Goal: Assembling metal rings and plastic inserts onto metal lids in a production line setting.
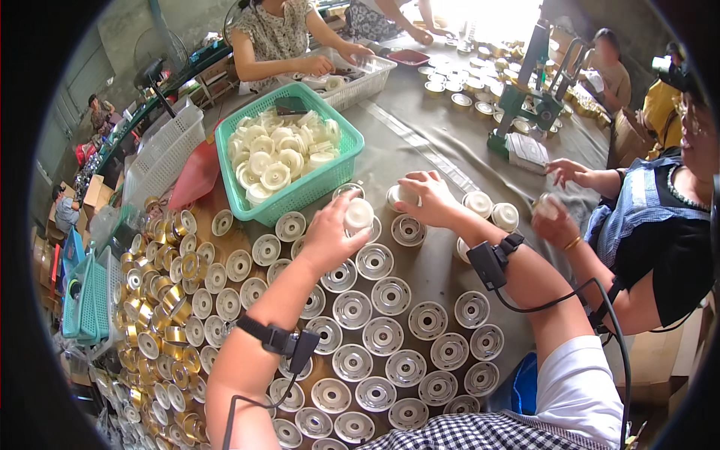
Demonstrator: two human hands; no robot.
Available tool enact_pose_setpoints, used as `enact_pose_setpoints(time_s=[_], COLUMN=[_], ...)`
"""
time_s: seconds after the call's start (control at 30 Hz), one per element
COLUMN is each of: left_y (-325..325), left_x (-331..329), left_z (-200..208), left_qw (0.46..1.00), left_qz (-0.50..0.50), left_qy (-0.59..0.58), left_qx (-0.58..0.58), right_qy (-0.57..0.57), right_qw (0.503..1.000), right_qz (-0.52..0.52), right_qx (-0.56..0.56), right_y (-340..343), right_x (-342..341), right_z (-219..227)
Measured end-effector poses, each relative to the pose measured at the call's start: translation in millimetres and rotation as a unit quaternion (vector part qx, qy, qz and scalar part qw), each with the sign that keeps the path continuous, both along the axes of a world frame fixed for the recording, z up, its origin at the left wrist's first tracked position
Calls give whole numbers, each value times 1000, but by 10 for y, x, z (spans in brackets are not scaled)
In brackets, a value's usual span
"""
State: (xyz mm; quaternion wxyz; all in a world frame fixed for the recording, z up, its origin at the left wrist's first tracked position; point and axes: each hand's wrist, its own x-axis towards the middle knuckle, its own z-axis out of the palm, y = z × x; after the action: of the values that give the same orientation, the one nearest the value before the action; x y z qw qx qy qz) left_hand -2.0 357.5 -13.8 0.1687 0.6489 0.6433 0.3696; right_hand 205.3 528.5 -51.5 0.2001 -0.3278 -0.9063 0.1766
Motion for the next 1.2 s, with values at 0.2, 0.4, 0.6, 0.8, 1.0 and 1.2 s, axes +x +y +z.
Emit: enact_pose_setpoints(time_s=[0.2, 0.4, 0.6, 0.8, 1.0, 1.2], left_y=[40, 10, 146, 113, 114, 40], left_x=[36, 100, 250, 202, 329, 351], left_z=[-194, -151, -179, -121, -114, -2], left_qw=[949, 915, 922, 945, 954, 982], left_qz=[56, 6, -20, -17, 36, 53], left_qy=[296, 373, 385, 316, 293, 177], left_qx=[-98, -153, -23, -80, -60, -40], right_qy=[-156, 69, -75, -45, 189, -80], right_qw=[987, 994, 975, 970, 967, 989], right_qz=[-26, 72, -12, 112, 122, 117], right_qx=[23, 40, 207, 209, 118, 39], right_y=[-17, 172, 563, 622, 523, -127], right_x=[-43, -1037, -1928, -1935, -1576, -110], right_z=[389, 1009, 911, 852, 1055, 1076])
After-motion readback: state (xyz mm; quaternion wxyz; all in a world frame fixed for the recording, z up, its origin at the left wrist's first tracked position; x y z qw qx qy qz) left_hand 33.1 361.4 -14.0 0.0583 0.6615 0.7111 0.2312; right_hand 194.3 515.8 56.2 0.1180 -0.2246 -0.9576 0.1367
